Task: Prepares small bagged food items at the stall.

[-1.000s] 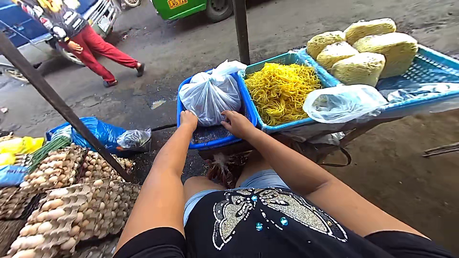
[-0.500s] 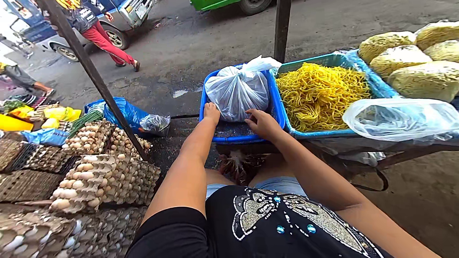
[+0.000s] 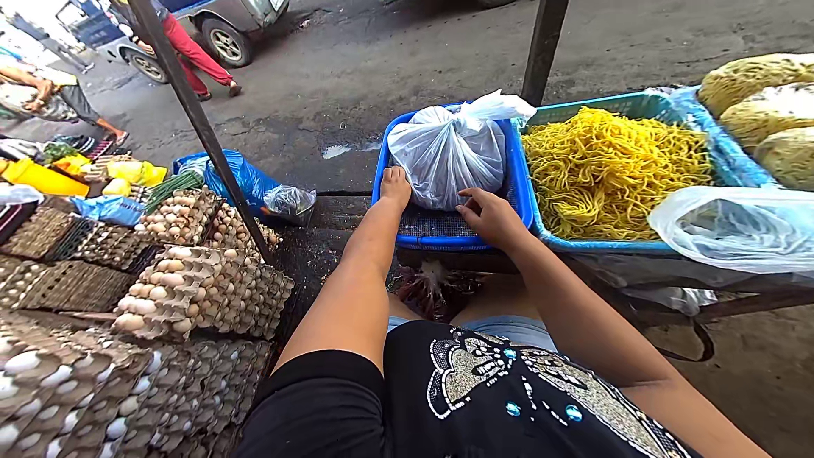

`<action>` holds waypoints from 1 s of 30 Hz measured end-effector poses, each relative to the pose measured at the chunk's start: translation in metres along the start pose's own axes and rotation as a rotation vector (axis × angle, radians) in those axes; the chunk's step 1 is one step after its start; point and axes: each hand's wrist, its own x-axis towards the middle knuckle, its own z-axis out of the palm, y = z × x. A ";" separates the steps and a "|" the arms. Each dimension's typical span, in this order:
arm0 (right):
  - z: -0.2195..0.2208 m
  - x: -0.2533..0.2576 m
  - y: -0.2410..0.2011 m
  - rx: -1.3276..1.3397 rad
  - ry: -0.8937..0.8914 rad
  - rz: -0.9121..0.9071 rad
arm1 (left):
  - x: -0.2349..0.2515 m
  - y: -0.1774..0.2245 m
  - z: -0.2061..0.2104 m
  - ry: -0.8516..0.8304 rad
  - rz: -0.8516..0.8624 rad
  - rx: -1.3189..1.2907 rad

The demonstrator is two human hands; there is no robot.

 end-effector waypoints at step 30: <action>-0.001 -0.002 -0.003 -0.004 0.013 0.016 | 0.005 -0.006 0.000 -0.045 0.058 -0.145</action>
